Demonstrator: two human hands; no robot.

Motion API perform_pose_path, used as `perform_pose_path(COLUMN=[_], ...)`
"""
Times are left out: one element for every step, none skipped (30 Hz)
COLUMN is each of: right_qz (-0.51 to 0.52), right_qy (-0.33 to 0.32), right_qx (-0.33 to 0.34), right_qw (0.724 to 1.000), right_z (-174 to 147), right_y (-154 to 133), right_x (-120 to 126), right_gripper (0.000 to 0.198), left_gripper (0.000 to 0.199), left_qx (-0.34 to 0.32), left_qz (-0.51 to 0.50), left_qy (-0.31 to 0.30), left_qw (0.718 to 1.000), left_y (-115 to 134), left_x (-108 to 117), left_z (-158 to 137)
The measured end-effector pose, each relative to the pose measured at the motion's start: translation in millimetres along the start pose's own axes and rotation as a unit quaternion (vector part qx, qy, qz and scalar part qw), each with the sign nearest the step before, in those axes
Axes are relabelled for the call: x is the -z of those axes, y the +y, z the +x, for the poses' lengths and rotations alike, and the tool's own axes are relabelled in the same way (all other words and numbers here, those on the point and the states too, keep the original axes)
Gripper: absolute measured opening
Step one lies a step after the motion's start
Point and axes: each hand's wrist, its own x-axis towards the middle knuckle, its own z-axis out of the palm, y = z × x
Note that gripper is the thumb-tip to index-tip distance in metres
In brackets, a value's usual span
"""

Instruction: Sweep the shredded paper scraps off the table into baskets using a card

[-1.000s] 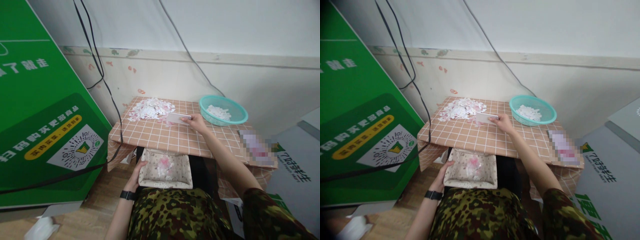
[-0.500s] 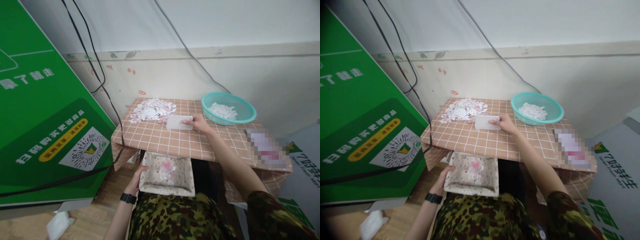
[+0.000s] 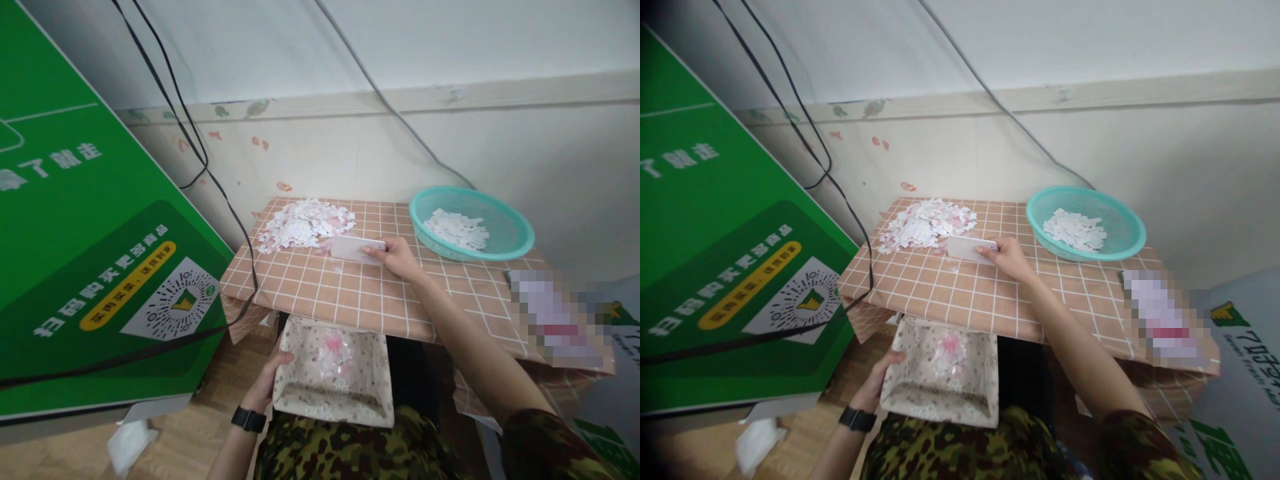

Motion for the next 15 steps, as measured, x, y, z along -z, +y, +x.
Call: perform_pose_path(right_qz=[0.000,-0.001,-0.002,-0.003,-0.007,-0.012,-0.019,-0.026,-0.032,-0.035,-0.035,-0.032,-0.027,-0.021,-0.014], right_qy=[-0.007,-0.011,-0.008,0.001,0.014,0.026,0.033,0.032,0.025,0.014,0.004,-0.002,-0.002,0.003,0.012], right_qx=[-0.002,-0.004,-0.005,-0.006,-0.006,-0.005,-0.003,0.001,0.004,0.007,0.009,0.008,0.005,0.000,-0.006], right_qw=[1.000,1.000,1.000,1.000,1.000,1.000,0.999,0.999,0.999,0.999,0.999,0.999,1.000,1.000,1.000], right_z=[-1,-1,-2,-2,-3,-3,-3,-3,-3,-3,-3,-4,-4,-5,-5], right_y=[2,4,6,8,10,12,13,13,14,14,14,13,13,13,13], right_x=[0,1,2,3,5,5,6,6,6,6,5,4,4,4,4], right_gripper=[0.044,0.044,0.044,0.044,0.045,0.045,0.044,0.044,0.043,0.042,0.041,0.041,0.040,0.041,0.041], left_gripper=[0.053,0.051,0.049,0.048,0.048,0.049,0.050,0.051,0.051,0.052,0.052,0.053,0.053,0.054,0.054], left_qx=[0.005,0.010,0.012,0.013,0.015,0.014,0.014,0.010,0.006,0.003,0.000,-0.003,-0.008,-0.012,-0.014], left_qz=[0.001,0.002,0.002,0.001,-0.001,-0.005,-0.009,-0.016,-0.024,-0.031,-0.038,-0.044,-0.047,-0.047,-0.044], left_qy=[0.003,0.008,0.017,0.028,0.036,0.043,0.047,0.047,0.045,0.044,0.043,0.044,0.046,0.050,0.053], left_qw=[1.000,1.000,1.000,1.000,0.999,0.999,0.999,0.999,0.999,0.999,0.998,0.998,0.998,0.998,0.998], left_y=[0,0,0,0,0,0,0,0,0,0,1,1,2,3,4], left_x=[-1,-1,-2,-2,-1,-1,-1,-1,-1,-1,-2,-2,-3,-4,-4], left_z=[-2,-3,-5,-7,-9,-10,-12,-13,-15,-15,-16,-16,-15,-14,-13])
